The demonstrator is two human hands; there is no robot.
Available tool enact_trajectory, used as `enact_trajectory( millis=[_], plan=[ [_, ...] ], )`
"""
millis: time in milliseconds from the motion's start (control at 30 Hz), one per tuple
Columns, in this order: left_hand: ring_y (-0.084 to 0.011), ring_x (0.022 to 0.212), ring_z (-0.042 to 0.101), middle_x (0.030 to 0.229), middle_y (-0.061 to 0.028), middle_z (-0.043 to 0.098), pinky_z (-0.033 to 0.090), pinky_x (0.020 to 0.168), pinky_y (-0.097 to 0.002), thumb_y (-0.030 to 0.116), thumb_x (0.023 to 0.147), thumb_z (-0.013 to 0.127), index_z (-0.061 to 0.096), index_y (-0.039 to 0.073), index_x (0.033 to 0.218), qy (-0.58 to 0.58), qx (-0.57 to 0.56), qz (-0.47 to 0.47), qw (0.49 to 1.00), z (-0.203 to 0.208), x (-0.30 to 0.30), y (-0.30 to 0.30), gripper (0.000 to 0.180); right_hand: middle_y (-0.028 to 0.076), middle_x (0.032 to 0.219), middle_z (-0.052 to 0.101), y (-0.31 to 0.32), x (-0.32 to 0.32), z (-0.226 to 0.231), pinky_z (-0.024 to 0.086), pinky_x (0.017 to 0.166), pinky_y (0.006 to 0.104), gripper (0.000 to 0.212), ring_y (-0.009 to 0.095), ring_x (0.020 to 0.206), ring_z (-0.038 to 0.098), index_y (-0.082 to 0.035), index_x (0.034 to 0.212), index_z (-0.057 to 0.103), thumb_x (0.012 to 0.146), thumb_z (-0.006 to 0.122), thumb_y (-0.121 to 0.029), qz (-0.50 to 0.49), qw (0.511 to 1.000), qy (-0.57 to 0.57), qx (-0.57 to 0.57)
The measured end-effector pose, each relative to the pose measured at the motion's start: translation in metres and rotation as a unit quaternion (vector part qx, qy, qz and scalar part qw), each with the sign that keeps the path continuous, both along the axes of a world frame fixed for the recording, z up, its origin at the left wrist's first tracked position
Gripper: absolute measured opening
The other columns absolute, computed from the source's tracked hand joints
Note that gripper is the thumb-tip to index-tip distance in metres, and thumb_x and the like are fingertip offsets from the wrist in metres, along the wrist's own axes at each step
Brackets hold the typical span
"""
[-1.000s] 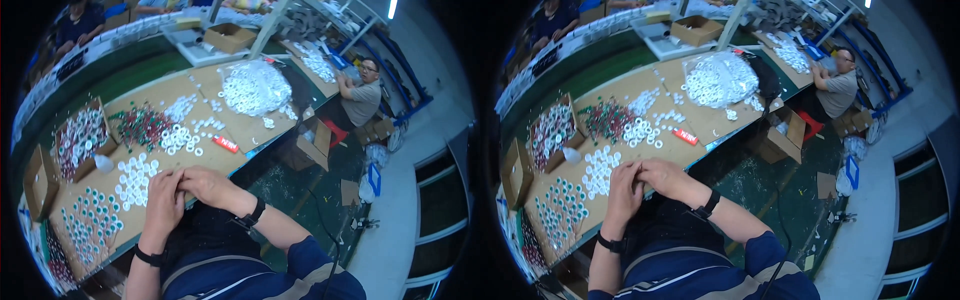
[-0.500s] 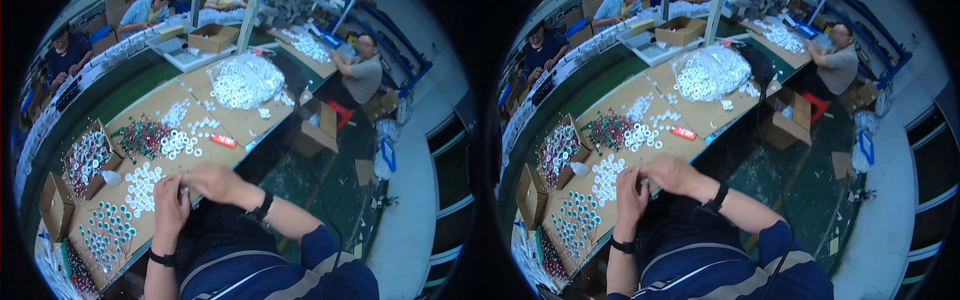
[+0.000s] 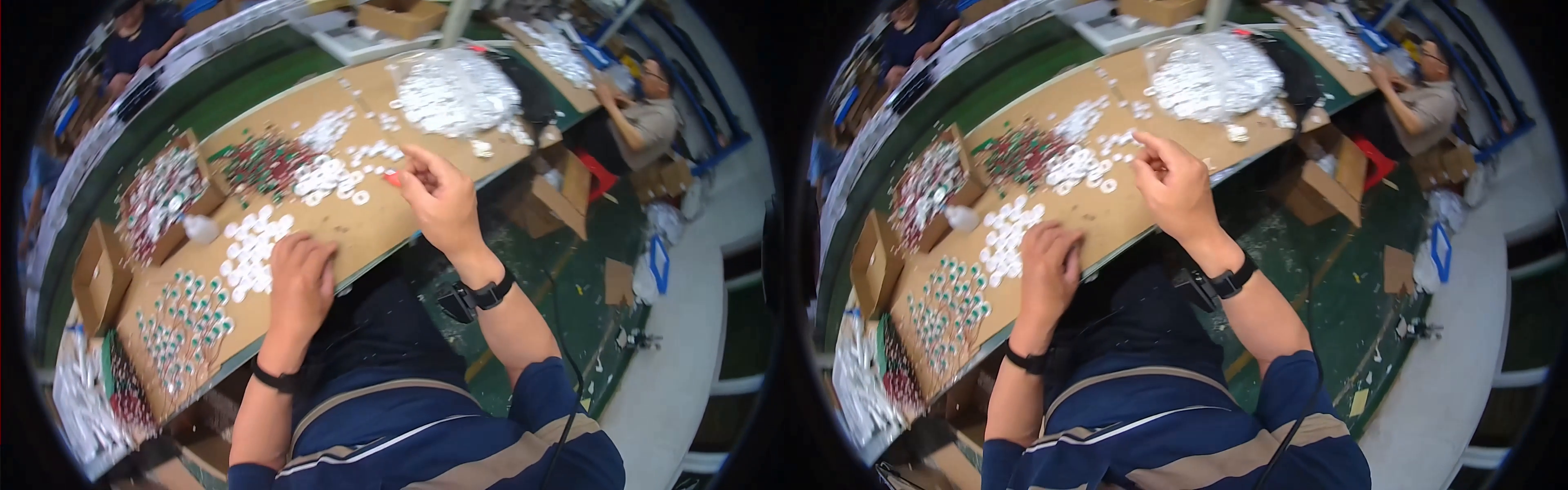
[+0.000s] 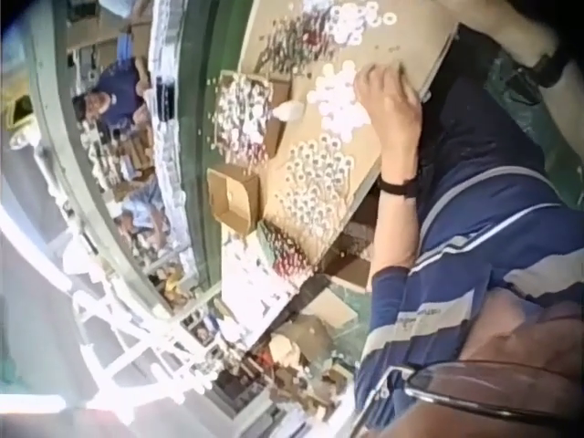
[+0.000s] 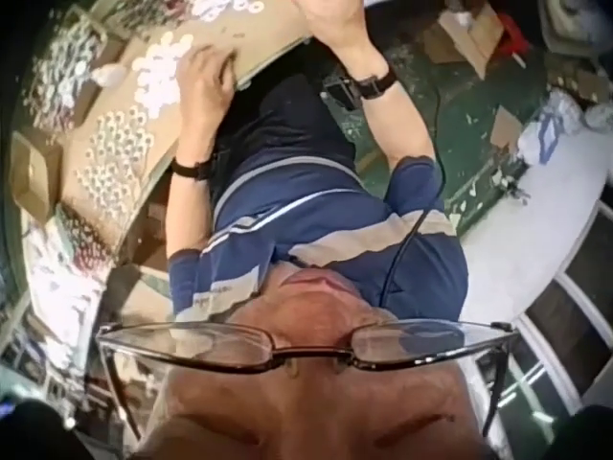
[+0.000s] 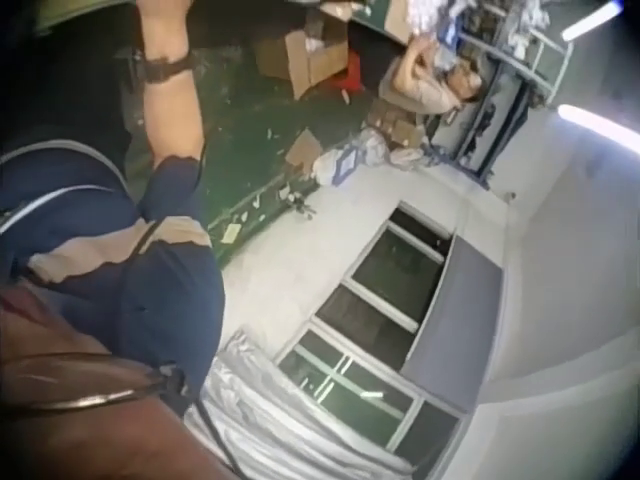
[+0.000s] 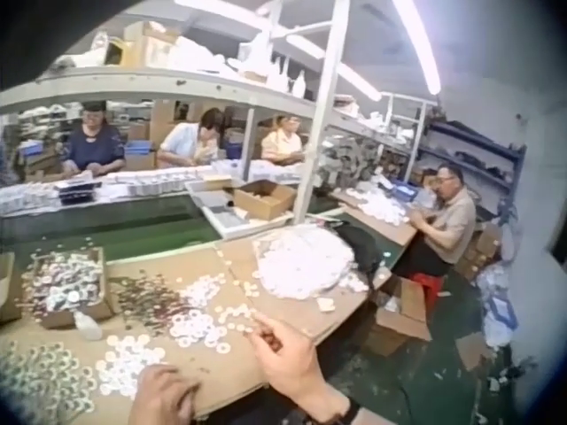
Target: The person assembles components by hand, picking up a white plastic ring and a green circuit board, pressing them together, and placing the finished unit on the table.
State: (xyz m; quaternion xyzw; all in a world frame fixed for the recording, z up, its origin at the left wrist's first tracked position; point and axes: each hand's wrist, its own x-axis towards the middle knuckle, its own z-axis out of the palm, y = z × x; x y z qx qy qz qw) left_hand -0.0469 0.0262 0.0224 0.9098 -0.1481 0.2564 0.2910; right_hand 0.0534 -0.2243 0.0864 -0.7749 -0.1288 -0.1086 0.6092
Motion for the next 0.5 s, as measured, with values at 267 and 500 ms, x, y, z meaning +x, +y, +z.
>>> enact_trajectory(
  millis=[267,500],
  plan=[
    [-0.0402,0.130,0.073,0.118,-0.0122,0.080,0.053,0.119,-0.0565,-0.004,0.089,0.085,0.084,0.007,0.113,-0.008,0.042,0.015,0.999,0.012,-0.006,0.005,0.026,0.009,0.109,0.082,0.018,-0.020,-0.054,0.061,0.078,0.0283,0.023,0.013,0.087,0.076,0.003,0.130,0.085,0.108,0.078,-0.001,0.035,0.988,-0.071,-0.131],
    [-0.0385,0.138,0.071,0.123,-0.0120,0.079,0.052,0.122,-0.0564,-0.003,0.090,0.085,0.083,0.006,0.115,-0.003,0.078,0.043,0.996,0.014,0.000,0.023,0.026,0.015,0.111,0.082,0.020,0.005,-0.054,0.064,0.082,0.0369,0.019,0.028,0.089,0.078,0.001,0.120,0.085,0.102,0.080,0.001,-0.014,0.956,-0.189,-0.225]
  ],
)
